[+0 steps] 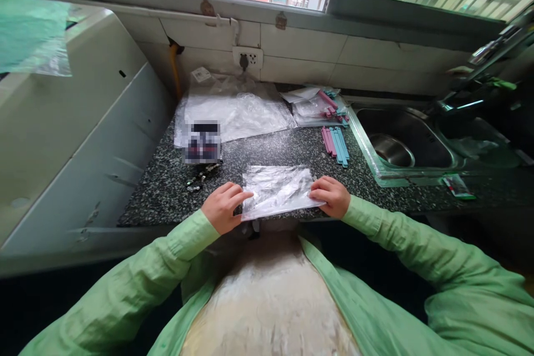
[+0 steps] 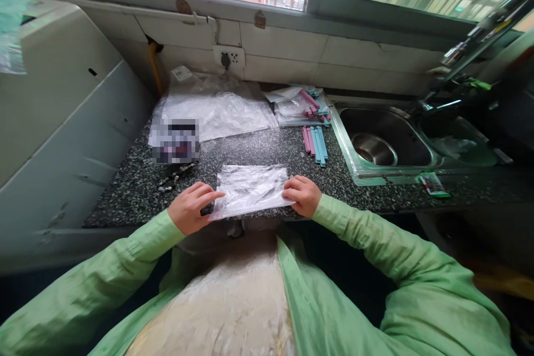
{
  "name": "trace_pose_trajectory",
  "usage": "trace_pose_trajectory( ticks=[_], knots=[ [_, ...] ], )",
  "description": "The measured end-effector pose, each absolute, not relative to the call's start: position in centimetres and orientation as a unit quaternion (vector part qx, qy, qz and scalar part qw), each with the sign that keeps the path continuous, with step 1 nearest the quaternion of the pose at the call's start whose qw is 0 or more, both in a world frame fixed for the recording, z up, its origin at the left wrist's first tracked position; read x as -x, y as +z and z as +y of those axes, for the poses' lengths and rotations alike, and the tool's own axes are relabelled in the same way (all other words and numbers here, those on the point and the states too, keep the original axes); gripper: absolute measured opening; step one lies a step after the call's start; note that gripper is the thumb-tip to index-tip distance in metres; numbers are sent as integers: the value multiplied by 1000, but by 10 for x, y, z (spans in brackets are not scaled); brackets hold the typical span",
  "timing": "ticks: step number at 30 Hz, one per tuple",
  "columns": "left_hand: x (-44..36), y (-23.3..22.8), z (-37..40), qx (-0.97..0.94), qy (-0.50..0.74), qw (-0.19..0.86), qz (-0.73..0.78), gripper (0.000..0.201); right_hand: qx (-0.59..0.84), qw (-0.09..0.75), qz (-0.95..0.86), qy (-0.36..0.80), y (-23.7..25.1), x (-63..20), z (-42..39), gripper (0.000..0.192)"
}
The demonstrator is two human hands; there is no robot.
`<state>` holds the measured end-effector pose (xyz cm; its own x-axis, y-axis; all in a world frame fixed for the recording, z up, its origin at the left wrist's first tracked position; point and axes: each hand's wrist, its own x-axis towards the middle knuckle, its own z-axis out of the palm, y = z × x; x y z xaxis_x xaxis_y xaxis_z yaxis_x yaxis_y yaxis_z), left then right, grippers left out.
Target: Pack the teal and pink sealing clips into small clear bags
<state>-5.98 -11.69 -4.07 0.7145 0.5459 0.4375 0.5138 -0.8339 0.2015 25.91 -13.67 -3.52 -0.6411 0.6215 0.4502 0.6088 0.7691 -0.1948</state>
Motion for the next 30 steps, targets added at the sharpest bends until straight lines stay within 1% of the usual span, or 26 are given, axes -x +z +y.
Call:
trace_pose_trajectory(
  ticks=[4, 9, 12, 16, 21, 25, 28, 30],
  knots=[
    [56, -49, -110, -924, 230, 37, 302, 32, 365, 304, -877, 65, -33, -260, -135, 10],
    [47, -48, -106, -912, 267, 104, 294, 23, 395, 336, -846, 119, -28, -259, -131, 8],
    [45, -47, -110, -897, 290, 117, 313, 23, 421, 332, -828, 164, -23, -258, -127, 7],
    [45, -47, -116, -870, 294, 138, 370, 19, 478, 310, -789, 227, -23, -256, -119, 10],
    [42, -46, -116, -828, 257, 142, 478, 32, 559, 295, -703, 325, -30, -248, -99, 17],
    [40, -45, -114, -809, 236, 124, 524, 32, 586, 299, -642, 393, -31, -241, -87, 17],
    [39, -43, -115, -804, 220, 111, 540, 30, 600, 304, -616, 411, -33, -241, -88, 21],
    [38, -42, -116, -801, 212, 109, 549, 29, 607, 319, -621, 380, -37, -243, -93, 30]
  ],
)
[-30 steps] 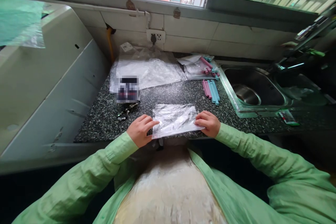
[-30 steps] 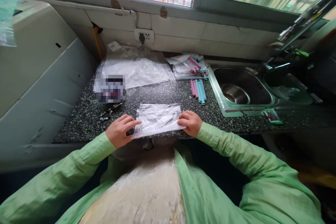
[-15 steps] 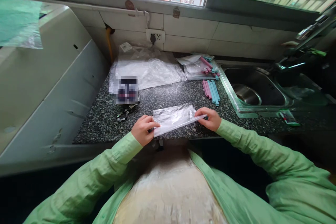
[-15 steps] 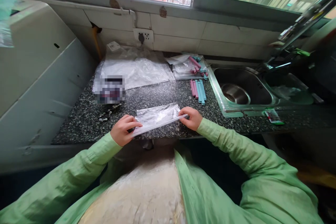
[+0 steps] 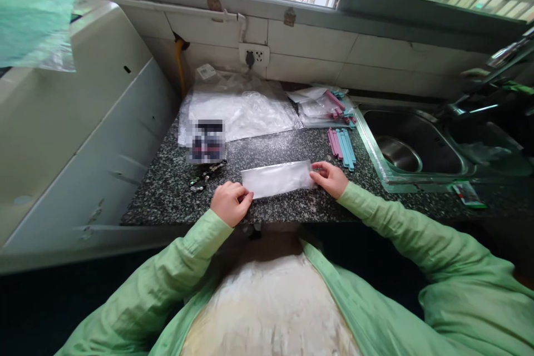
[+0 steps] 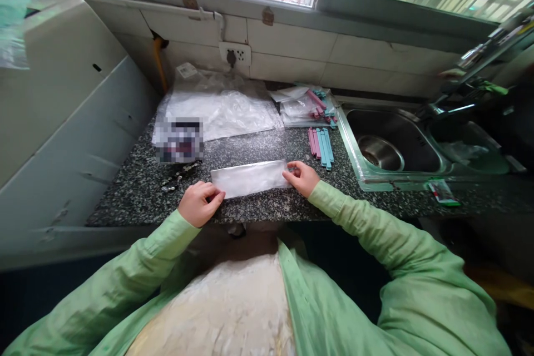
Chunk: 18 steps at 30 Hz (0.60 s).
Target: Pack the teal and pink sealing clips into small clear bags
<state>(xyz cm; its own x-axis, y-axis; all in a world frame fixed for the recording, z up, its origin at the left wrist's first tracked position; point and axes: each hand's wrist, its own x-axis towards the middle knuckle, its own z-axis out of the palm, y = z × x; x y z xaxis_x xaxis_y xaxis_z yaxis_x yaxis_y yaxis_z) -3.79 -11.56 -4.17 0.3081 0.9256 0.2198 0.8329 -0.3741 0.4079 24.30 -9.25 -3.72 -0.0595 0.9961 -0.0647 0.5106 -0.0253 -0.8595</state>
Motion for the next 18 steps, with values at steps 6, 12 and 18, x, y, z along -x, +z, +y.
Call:
trace_pose_trajectory(
  ticks=[6, 12, 18],
  knots=[
    [37, -38, -116, -794, 191, 119, 564, 29, 623, 298, -682, 239, -43, -245, -101, 55],
    [37, -34, -117, -799, 163, 88, 572, 31, 642, 222, -719, 143, -37, -236, -96, 54],
    [39, -34, -121, -807, 145, 69, 568, 30, 569, 230, -790, 0, -33, -239, -93, 40]
  ],
)
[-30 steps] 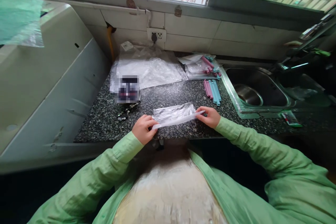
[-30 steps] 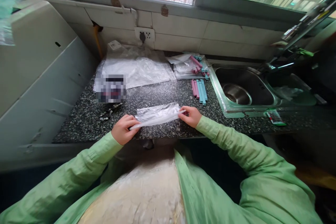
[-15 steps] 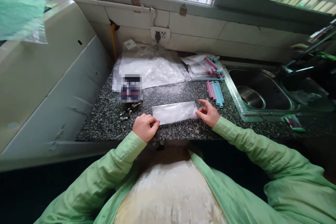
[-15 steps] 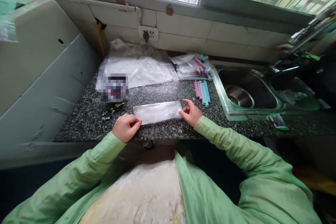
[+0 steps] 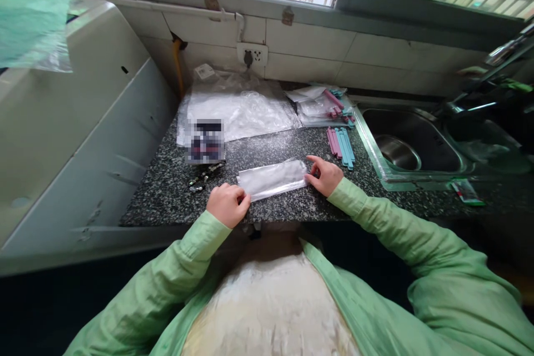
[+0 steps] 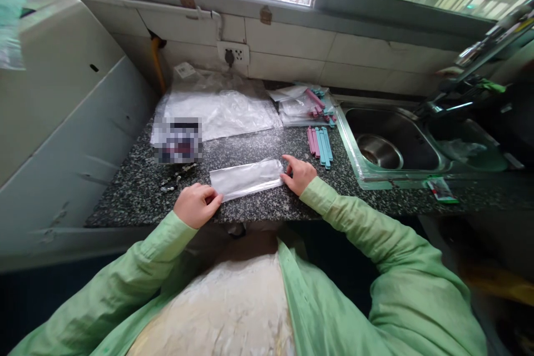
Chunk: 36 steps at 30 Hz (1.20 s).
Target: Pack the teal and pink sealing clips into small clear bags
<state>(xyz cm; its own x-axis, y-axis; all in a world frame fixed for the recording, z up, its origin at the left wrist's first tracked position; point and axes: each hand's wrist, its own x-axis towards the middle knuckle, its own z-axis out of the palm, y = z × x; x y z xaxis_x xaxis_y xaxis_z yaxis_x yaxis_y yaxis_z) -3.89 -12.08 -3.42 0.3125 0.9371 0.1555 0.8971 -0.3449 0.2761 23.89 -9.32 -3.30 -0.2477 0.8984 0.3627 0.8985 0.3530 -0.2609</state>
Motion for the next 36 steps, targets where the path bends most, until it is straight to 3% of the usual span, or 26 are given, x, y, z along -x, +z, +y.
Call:
trace_pose_trajectory(
  ticks=[4, 8, 17, 27, 36],
  knots=[
    [45, -32, -123, -798, 222, 30, 559, 25, 453, 242, -854, -78, -28, -241, -95, 23],
    [47, -29, -119, -819, 321, -35, 475, 18, 369, 229, -896, -93, -33, -239, -91, 22],
    [42, -43, -115, -889, 225, -30, 398, 24, 354, 196, -912, -73, -39, -235, -91, 27],
    [44, -42, -114, -893, 211, -10, 398, 29, 315, 144, -925, -155, -36, -223, -94, 29],
    [47, -42, -111, -901, 212, -46, 375, 24, 312, 171, -933, -52, -27, -234, -82, 27]
  ],
)
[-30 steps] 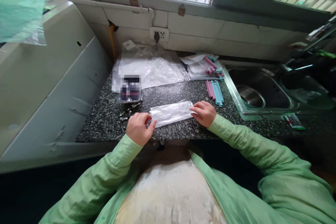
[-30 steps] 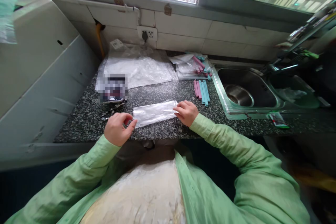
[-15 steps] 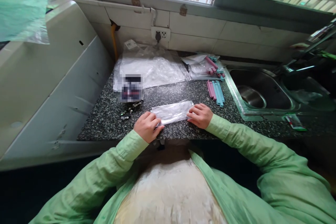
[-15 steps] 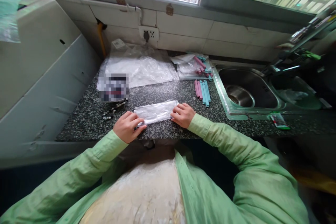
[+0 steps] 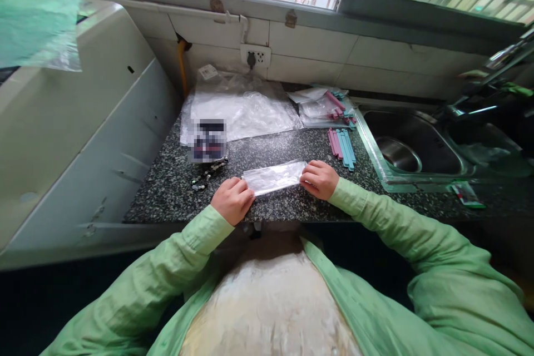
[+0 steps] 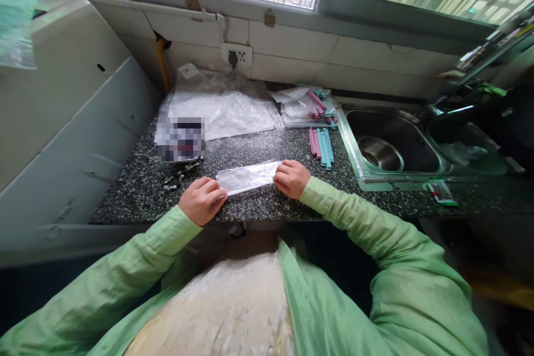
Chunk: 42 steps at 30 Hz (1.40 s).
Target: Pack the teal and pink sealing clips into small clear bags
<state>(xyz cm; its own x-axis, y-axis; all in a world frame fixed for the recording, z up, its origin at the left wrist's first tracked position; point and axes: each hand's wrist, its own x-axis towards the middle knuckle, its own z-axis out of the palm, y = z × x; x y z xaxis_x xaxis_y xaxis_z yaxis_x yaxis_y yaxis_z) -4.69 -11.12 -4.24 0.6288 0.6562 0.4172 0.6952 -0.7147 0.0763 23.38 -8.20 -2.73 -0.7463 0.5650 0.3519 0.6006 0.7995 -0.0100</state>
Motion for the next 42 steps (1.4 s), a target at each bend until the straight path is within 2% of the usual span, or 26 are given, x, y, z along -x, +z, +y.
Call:
trace_pose_trajectory(
  ticks=[5, 12, 17, 23, 26, 29, 31, 33, 37, 42],
  knots=[
    [46, -37, -110, 897, -236, 16, -373, 23, 345, 199, -915, -67, -21, -236, -86, 25],
    [46, -18, -106, 873, -288, -32, -393, 15, 358, 197, -908, -94, -23, -225, -91, 36],
    [53, -5, -100, 845, -324, -43, -424, 14, 370, 208, -899, -111, -26, -226, -84, 22],
    [38, -1, -123, 879, -297, -53, -369, 16, 479, 202, -848, -100, -14, -228, -75, 20],
    [18, -11, -141, 893, -277, -15, -355, 19, 567, 231, -791, 0, -11, -233, -83, 22],
    [-6, -23, -151, 890, -279, 12, -359, 23, 629, 216, -689, 288, -15, -234, -98, 33],
    [-23, -27, -154, 891, -283, 25, -354, 24, 621, 190, -593, 477, -19, -231, -107, 41],
    [-40, -28, -156, 896, -286, 31, -338, 25, 601, 180, -532, 569, -22, -225, -112, 45],
    [-66, -29, -159, 904, -288, 17, -316, 26, 603, 176, -541, 560, -23, -217, -110, 41],
    [-61, -26, -138, 902, -300, -69, -301, 24, 582, 154, -689, 402, -20, -226, -92, 30]
  ],
)
